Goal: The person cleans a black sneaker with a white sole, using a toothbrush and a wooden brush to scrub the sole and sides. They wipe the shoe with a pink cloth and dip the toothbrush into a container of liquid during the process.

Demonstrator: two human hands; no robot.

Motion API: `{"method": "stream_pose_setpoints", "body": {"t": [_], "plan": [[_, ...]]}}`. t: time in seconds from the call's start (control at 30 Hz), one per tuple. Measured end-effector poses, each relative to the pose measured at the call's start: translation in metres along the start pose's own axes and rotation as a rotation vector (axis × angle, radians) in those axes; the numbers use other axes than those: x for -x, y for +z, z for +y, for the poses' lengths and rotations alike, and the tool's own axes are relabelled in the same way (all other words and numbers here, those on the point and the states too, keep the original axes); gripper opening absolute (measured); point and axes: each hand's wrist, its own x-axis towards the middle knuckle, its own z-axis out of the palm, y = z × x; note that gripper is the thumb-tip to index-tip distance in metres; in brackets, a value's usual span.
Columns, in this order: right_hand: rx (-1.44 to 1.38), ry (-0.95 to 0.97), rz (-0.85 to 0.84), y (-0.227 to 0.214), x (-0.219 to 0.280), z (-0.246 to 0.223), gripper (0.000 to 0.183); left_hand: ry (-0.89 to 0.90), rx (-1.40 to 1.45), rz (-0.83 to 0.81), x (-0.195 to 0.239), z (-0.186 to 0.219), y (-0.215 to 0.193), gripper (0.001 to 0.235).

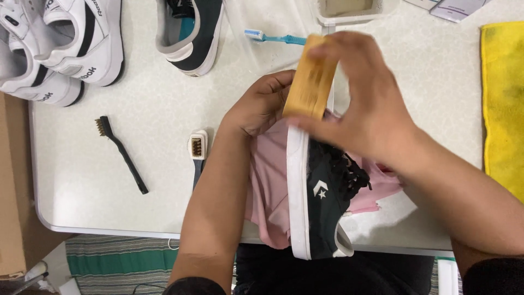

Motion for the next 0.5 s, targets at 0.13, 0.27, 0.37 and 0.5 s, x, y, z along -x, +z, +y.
{"method": "stream_pose_setpoints", "body": {"t": [0.13, 0.27, 0.37, 0.5], "plan": [[-0.042, -0.008, 0.055, 0.001, 0.001, -0.004, 0.078, -0.003, -0.011, -0.001, -0.002, 0.003, 0.001, 0.033], [-0.047, -0.146, -0.124, 0.007, 0.015, -0.010, 0.093, 0.027, -0.011, -0.034, -0.001, 0.006, 0.006, 0.030], [-0.024, -0.014, 0.034, 0.007, 0.001, -0.001, 0.082, 0.025, -0.026, -0.038, -0.001, 0.007, 0.008, 0.033], [-0.033, 0.081, 0.144, 0.007, -0.005, 0.000, 0.066, -0.005, 0.003, 0.003, -0.001, 0.006, 0.005, 0.053]]}}
